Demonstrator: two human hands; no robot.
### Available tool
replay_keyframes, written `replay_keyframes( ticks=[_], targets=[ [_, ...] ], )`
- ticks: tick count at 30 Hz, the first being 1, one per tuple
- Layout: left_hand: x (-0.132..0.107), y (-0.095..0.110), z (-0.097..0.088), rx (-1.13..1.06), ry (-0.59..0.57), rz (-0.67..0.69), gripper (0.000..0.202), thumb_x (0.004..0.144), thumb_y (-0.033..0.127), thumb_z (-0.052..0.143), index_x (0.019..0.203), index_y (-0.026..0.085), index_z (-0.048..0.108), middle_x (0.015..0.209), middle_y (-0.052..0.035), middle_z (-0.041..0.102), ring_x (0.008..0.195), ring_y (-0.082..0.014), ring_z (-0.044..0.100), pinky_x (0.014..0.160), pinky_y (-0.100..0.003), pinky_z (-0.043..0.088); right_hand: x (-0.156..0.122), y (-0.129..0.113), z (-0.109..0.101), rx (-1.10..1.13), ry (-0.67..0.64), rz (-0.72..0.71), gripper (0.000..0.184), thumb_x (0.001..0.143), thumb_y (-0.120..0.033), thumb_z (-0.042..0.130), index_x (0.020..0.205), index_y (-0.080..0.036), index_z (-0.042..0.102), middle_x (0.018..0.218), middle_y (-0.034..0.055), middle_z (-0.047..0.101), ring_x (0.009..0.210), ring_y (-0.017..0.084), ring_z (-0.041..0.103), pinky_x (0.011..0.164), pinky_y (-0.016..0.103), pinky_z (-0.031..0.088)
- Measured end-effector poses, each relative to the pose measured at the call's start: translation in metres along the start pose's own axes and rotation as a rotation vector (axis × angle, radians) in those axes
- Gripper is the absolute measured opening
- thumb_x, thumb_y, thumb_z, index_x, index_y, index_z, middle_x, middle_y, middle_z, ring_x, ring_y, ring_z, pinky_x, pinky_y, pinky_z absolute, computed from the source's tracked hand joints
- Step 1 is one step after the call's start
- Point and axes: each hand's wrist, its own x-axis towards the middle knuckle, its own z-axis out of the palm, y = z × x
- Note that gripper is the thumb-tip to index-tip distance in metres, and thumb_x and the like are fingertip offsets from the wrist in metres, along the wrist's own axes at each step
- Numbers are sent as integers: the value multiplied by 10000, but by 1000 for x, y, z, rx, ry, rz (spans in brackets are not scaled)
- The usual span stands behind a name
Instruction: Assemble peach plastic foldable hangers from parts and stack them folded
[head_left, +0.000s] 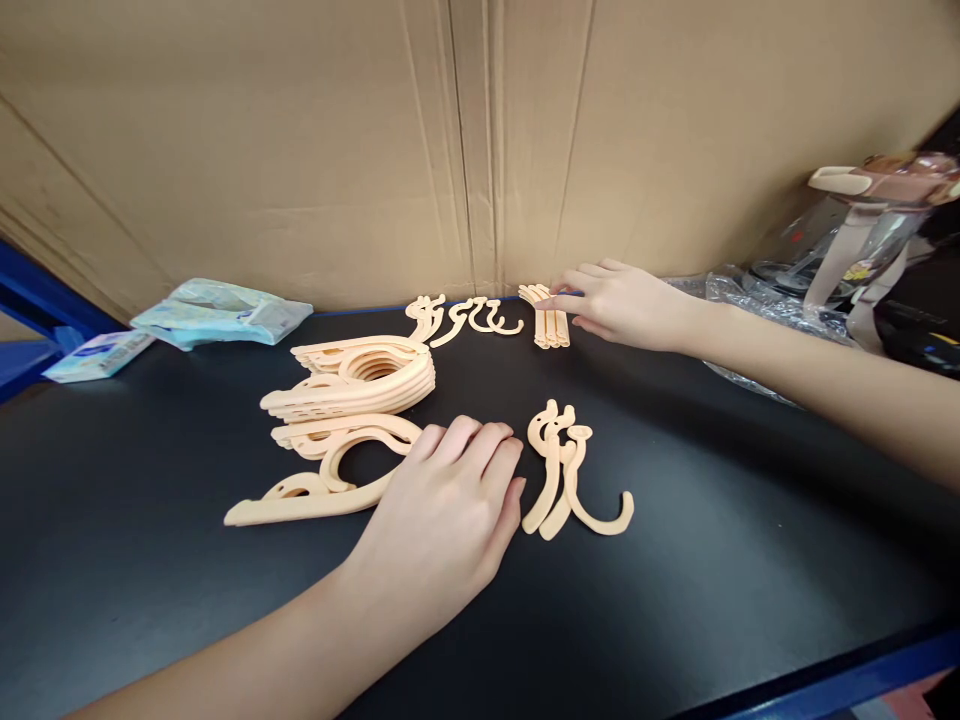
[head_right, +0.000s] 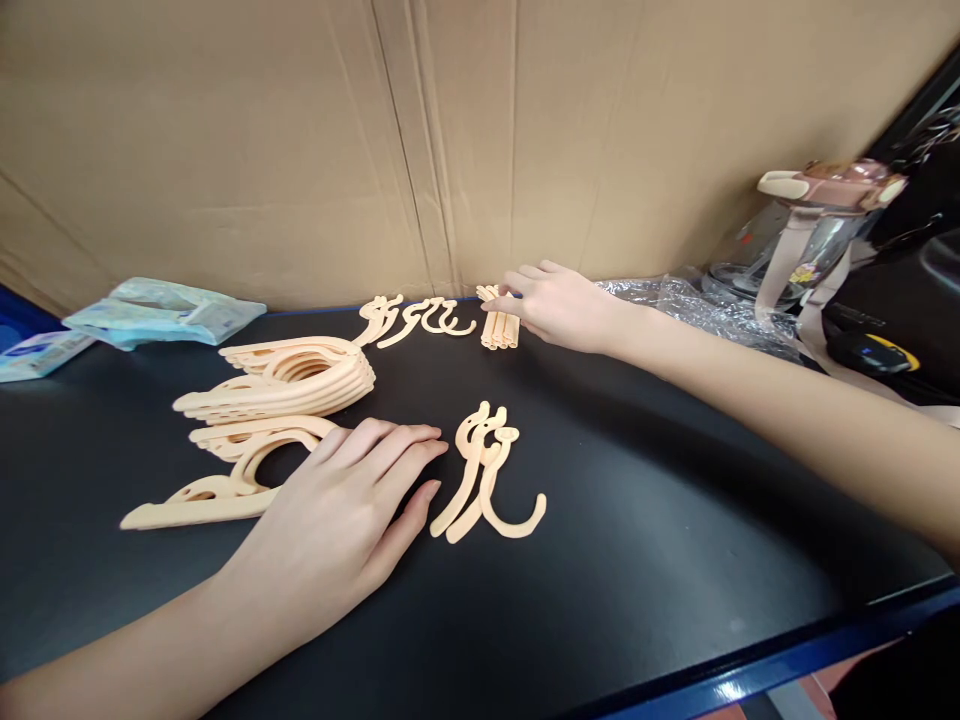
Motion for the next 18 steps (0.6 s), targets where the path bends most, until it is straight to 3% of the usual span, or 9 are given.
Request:
replay_keyframes(
  ticks=[7,18],
  targets=[
    [0,1,1,0,-2,0,270,981,159,442,1072,94,688,1058,-92,730,899,-275,631,719,-399,421,20,5,1,33,-30,-103,536,861,20,447,1336,-166,613,1222,144,644,1036,257,598,794,350,451],
    [-1,1,2,-15,-15,-11,267,979,172,450,1068,103,692,1042,-91,731,891,-280,639,713,-404,426,10,8,0,78,-103,-82,446,901,-50,436,1272,-169,653,1213,150,663,1029,288,622,826,405,487]
  ],
)
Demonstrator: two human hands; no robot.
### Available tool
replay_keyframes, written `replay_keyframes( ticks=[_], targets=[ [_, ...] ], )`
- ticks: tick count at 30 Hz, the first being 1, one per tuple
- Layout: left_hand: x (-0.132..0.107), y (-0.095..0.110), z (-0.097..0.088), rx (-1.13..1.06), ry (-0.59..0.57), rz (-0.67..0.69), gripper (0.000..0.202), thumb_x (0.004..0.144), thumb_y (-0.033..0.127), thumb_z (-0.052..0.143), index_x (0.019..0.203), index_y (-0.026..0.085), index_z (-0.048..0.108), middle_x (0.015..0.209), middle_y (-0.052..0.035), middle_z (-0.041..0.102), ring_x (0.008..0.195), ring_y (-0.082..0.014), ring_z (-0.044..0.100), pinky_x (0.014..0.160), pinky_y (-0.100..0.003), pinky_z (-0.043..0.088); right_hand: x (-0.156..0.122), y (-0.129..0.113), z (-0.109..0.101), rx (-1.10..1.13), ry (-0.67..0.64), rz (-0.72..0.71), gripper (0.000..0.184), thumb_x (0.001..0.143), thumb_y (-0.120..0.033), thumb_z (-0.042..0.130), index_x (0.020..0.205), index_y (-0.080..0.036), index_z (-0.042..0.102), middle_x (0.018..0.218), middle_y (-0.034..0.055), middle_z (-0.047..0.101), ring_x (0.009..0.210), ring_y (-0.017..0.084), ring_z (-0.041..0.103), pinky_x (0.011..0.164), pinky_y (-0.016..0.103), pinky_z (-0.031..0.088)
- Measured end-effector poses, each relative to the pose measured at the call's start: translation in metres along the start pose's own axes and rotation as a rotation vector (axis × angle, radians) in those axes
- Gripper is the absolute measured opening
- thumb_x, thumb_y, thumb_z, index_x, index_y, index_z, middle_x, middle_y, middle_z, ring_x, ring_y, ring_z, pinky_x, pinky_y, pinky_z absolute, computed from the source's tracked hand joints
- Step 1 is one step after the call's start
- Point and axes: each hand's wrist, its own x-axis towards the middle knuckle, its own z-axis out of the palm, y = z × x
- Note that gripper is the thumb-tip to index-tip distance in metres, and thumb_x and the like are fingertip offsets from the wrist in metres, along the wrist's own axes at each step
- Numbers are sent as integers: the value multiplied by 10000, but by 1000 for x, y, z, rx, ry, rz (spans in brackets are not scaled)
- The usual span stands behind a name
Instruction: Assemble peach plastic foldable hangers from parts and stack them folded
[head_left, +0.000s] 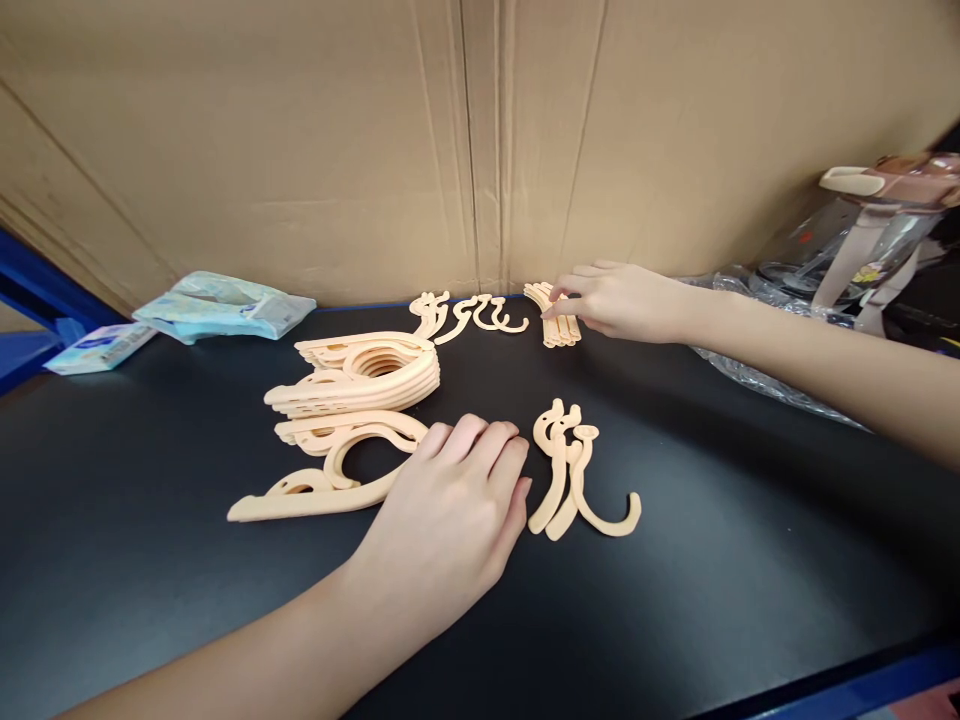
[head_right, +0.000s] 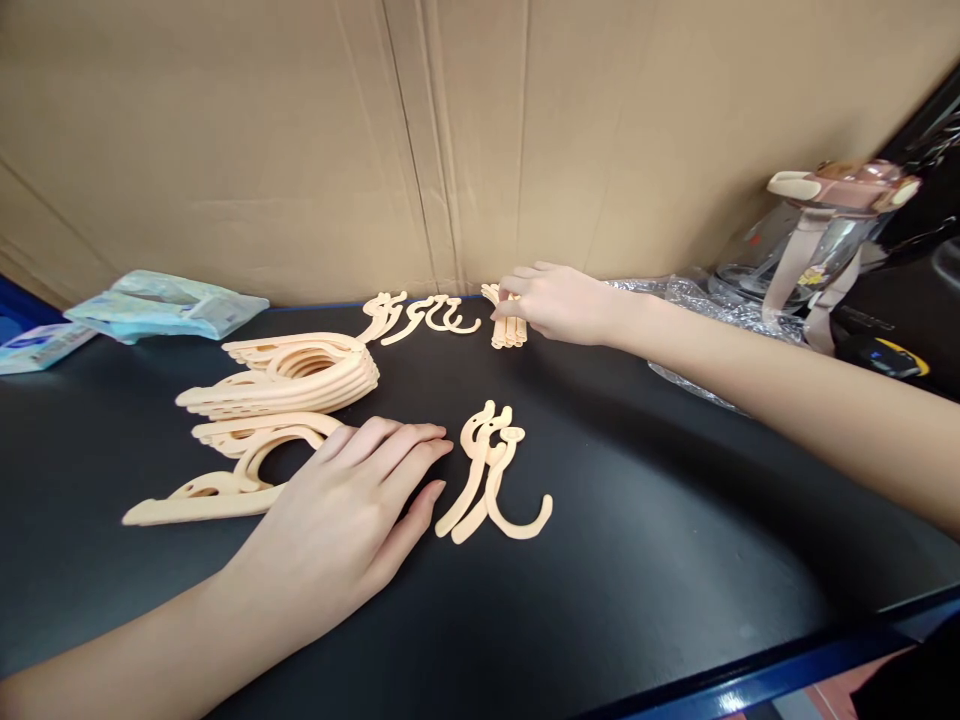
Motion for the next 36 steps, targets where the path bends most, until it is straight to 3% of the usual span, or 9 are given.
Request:
replay_keyframes(
  ticks=[2,7,9,13,21,26,30,36],
  targets=[
    [0,0,0,-2,6,5,264,976,167,452,1063,101,693,1038,-92,731,887,-281,639,710,-404,425,-1,-5,-4,50,-39,120,427,942,-98,411,1297,-159,639,1192,156,674,1027,303,632,844,423,480],
    [1,-1,-3,4,9,8,253,971,157,462,1065,98,690,1046,-91,728,894,-279,636,717,-404,427,6,-17,-14,352,-144,687,411,997,-354,456,1341,-169,585,1111,131,723,1000,331,661,780,401,464],
    [1,-1,-3,11,16,7,254,970,158,460,1061,96,690,1048,-94,728,895,-280,635,717,-405,426,11,-17,-11,426,-168,782,476,973,-428,504,1365,-161,550,1055,111,744,953,318,676,744,378,462],
    [1,0,-2,9,12,10,259,973,158,456,1065,96,690,1046,-95,728,893,-280,635,716,-404,423,16,-11,1,546,-198,849,552,935,-512,546,1338,-134,563,1036,121,744,914,290,681,718,346,461],
    [1,-1,0,3,-1,8,273,985,170,439,1073,99,688,1058,-98,727,905,-283,634,725,-406,424,13,1,13,701,-176,891,485,913,-383,569,1334,-141,570,990,90,736,846,221,667,703,292,453],
    [0,0,0,6,2,11,266,982,169,447,1072,100,687,1054,-96,727,896,-277,630,718,-401,418,11,-2,13,678,-161,906,548,876,-406,611,1338,-118,548,960,106,736,824,241,666,700,312,453],
    [1,0,-2,22,2,11,256,979,160,450,1077,103,679,1063,-98,727,899,-268,624,734,-398,421,10,-4,11,662,-136,909,534,834,-329,626,1315,-112,552,856,87,736,779,251,667,675,325,470],
    [2,0,-1,21,-5,13,256,978,160,446,1070,109,680,1058,-95,729,902,-270,627,728,-401,428,-2,-7,-6,591,8,944,521,823,-262,581,1313,-91,529,734,52,709,763,261,660,725,369,480]
  ],
)
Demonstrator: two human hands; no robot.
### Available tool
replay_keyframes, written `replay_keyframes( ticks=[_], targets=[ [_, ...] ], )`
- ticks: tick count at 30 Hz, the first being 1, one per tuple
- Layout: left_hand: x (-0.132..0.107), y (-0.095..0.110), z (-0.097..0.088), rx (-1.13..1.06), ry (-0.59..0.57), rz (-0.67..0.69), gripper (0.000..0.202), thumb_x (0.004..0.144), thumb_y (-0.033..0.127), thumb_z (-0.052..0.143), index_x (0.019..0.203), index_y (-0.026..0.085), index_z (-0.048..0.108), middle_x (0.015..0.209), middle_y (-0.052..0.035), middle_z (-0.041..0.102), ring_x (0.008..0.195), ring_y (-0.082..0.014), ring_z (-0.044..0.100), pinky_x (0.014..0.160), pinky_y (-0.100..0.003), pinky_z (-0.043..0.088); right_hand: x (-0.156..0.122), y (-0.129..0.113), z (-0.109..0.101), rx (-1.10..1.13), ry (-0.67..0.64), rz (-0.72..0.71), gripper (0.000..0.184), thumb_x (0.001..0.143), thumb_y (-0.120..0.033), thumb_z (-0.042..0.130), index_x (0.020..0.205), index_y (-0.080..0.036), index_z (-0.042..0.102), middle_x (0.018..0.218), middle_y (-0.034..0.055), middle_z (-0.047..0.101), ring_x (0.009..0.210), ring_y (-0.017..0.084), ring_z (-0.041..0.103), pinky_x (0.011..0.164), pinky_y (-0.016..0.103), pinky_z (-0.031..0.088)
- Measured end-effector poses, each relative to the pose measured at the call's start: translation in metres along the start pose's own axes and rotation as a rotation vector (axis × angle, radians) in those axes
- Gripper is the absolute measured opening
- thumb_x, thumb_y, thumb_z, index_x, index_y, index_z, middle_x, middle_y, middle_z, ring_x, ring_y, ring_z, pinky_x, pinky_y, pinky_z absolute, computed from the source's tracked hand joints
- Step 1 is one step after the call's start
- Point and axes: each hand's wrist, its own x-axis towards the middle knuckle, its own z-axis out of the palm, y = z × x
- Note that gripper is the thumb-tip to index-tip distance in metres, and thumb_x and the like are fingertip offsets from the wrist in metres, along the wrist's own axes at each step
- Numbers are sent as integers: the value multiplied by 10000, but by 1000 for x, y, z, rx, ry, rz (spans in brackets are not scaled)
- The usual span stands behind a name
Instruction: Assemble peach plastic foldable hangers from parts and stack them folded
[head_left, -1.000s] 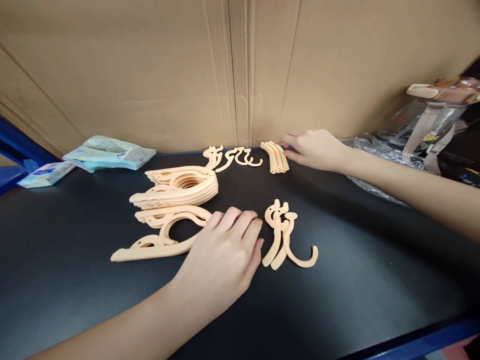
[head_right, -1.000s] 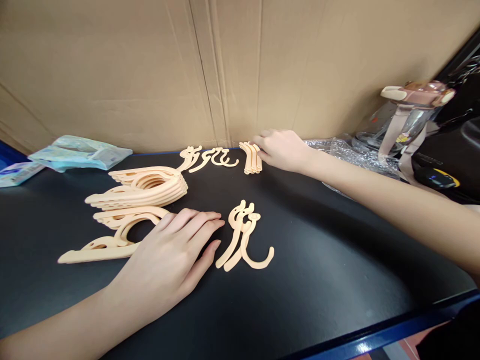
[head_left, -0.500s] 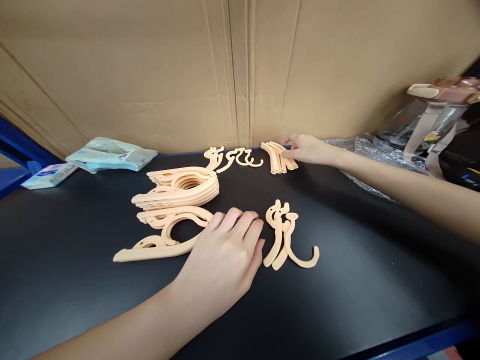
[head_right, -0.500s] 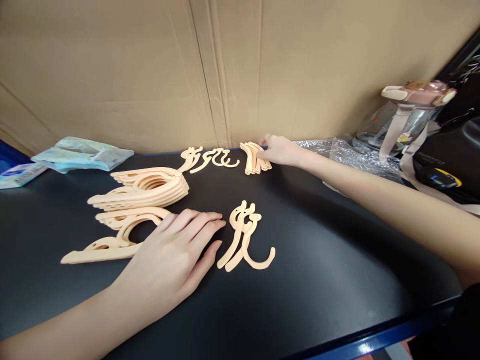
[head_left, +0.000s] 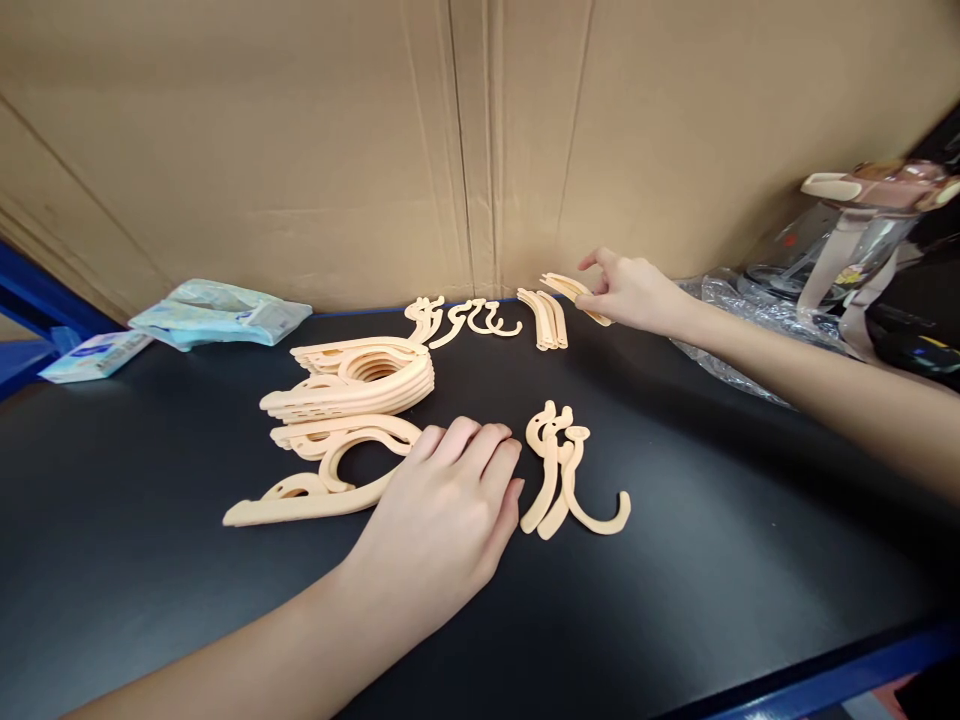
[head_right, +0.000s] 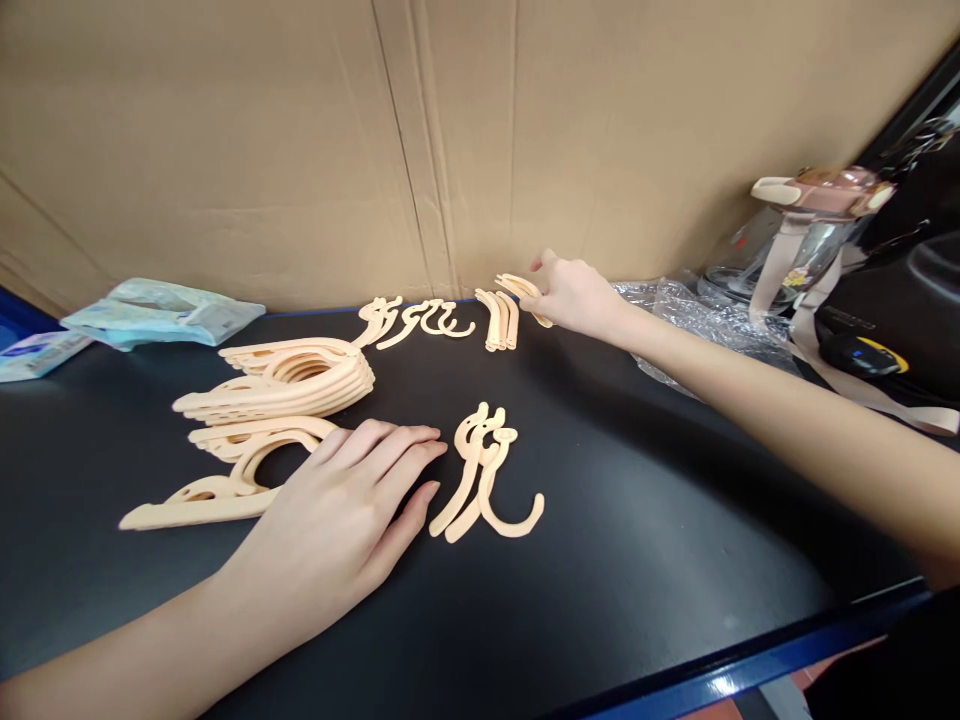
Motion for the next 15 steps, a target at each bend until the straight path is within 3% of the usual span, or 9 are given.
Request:
replay_keyframes(
  ticks=[3,7,11,15],
  targets=[
    [0,1,0,3,-2,-6,252,978,158,451,1077,112,678,1065,-96,729,912,-273,629,735,-404,431,-19,-4,-8,30,64,-66,505,812,-243,576,1301,-126,532,747,25,697,726,221,646,710,340,477],
    [-1,1,-1,3,-6,-4,262,976,154,447,1089,106,678,1065,-99,730,911,-276,631,729,-405,427,-51,-12,-8,125,39,-334,477,826,-285,584,1276,-139,533,745,4,660,617,173,587,629,298,457],
    [0,0,-1,10,-1,-4,259,979,166,451,1089,110,679,1057,-99,731,913,-277,629,723,-402,424,-74,-17,3,26,18,-589,443,860,-289,565,1281,-155,533,876,51,672,704,195,616,653,301,466],
    [0,-1,-1,27,2,7,261,980,163,442,1081,113,678,1057,-98,735,910,-271,628,724,-396,427,-79,-18,15,-22,-5,-674,384,919,-294,546,1277,-158,535,952,88,686,790,225,651,702,325,498]
  ],
)
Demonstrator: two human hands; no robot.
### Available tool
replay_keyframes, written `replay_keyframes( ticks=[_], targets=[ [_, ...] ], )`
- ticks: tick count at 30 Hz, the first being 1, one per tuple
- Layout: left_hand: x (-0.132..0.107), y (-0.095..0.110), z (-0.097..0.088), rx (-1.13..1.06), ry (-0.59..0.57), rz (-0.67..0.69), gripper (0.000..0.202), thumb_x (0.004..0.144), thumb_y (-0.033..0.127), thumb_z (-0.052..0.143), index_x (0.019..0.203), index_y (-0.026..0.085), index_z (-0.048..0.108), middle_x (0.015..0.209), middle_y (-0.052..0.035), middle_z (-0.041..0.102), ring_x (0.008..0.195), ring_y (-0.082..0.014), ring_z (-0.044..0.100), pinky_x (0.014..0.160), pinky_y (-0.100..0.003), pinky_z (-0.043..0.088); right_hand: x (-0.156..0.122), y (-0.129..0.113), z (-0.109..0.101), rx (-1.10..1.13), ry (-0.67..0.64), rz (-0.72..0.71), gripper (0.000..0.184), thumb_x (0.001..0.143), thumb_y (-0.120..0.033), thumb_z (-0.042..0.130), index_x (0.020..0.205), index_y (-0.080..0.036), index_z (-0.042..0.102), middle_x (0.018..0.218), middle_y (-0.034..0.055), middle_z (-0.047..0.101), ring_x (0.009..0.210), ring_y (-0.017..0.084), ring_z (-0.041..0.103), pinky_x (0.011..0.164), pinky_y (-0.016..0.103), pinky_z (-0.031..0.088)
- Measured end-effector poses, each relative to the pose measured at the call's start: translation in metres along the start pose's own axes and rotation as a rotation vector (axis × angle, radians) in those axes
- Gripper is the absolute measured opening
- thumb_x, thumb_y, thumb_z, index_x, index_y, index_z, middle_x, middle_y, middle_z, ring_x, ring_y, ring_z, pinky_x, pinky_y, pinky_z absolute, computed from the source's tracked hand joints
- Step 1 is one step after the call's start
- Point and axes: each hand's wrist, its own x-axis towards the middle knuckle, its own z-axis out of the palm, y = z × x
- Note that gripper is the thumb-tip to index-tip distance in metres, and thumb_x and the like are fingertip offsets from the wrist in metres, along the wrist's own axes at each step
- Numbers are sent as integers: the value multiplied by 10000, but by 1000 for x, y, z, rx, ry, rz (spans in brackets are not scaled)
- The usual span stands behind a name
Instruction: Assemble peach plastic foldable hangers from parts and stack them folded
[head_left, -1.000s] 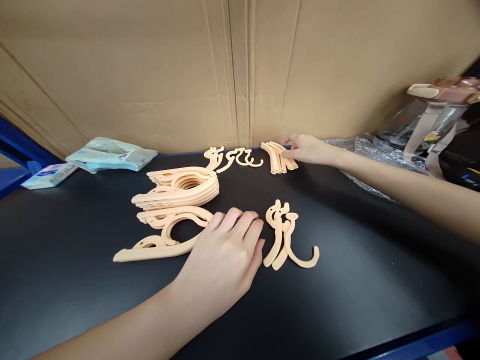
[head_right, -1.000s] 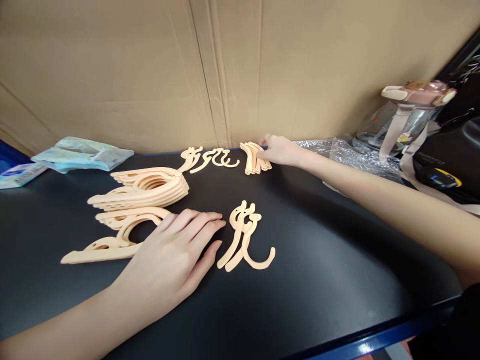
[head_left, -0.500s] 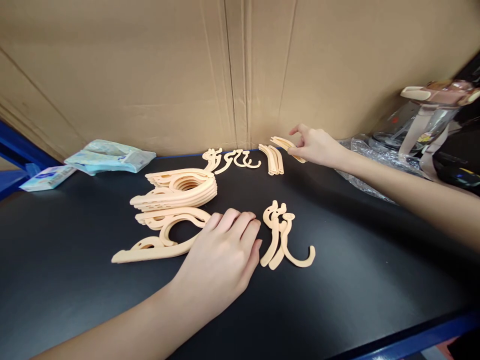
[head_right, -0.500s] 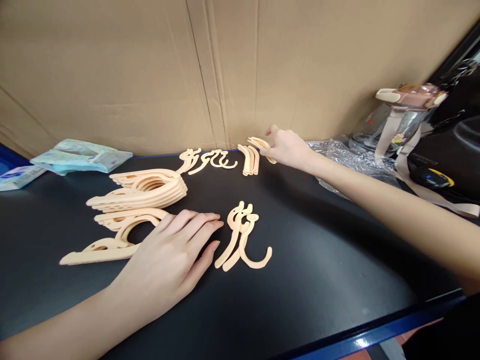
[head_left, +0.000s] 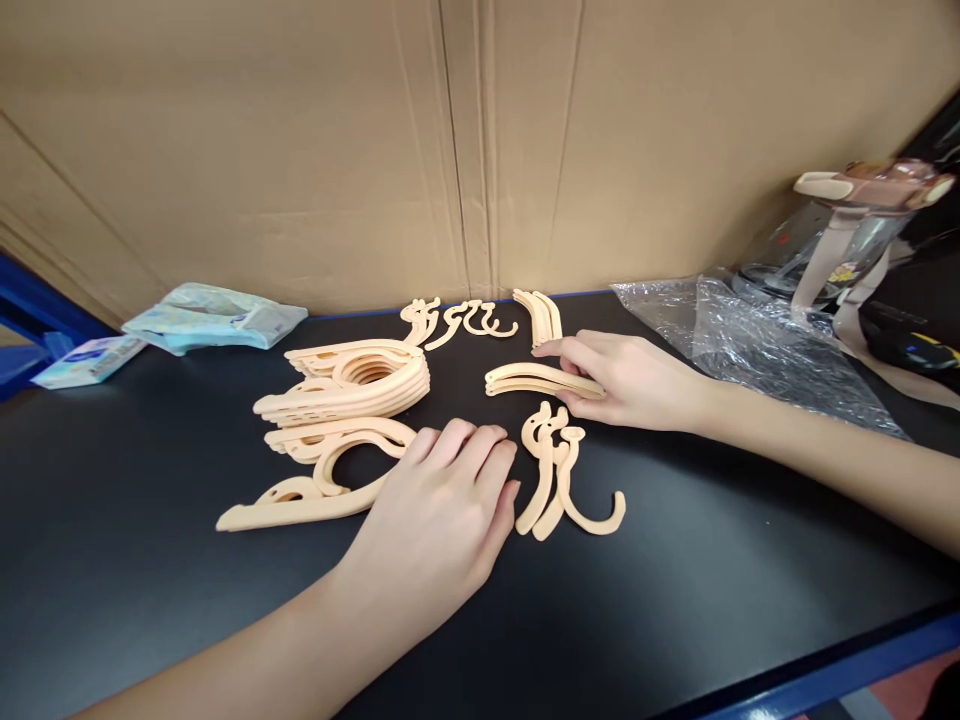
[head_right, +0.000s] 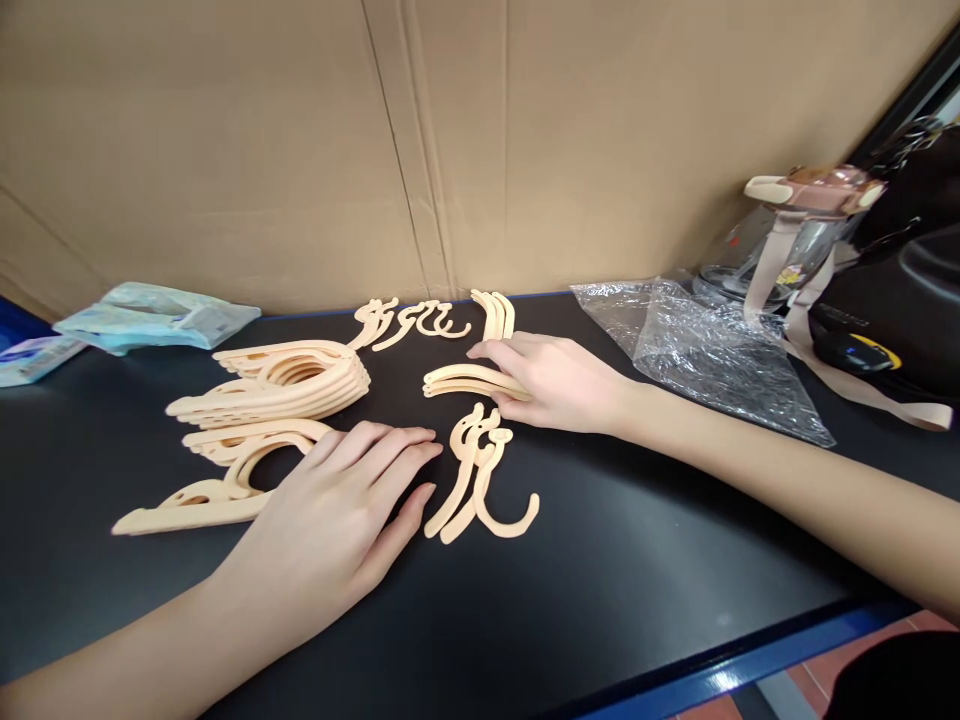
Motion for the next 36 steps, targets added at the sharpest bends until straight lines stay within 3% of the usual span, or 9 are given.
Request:
replay_keyframes(
  ticks=[12,23,30,36],
  targets=[
    [-2,0,0,6,5,7,264,980,167,446,1079,105,682,1045,-104,737,906,-274,632,725,-399,428,-1,10,10,-44,38,-50,317,965,-294,515,1249,-163,566,1059,124,717,914,275,674,801,408,501],
    [0,0,1,-4,12,1,263,980,171,450,1076,107,686,1051,-96,739,899,-274,631,737,-403,426,-3,9,10,56,38,-49,290,1000,-304,493,1253,-179,563,1080,118,712,953,264,672,837,426,508],
    [0,0,0,0,27,12,267,977,161,446,1074,97,687,1046,-101,742,901,-286,636,734,-410,430,-5,17,11,47,50,-137,277,1001,-311,500,1244,-195,567,1112,118,703,996,266,665,875,432,518],
    [1,0,0,-4,29,20,266,977,163,448,1078,93,683,1046,-102,740,894,-285,633,742,-413,433,-5,15,10,-53,66,-215,271,1016,-299,467,1196,-140,592,1103,131,704,937,254,649,832,394,523]
  ],
)
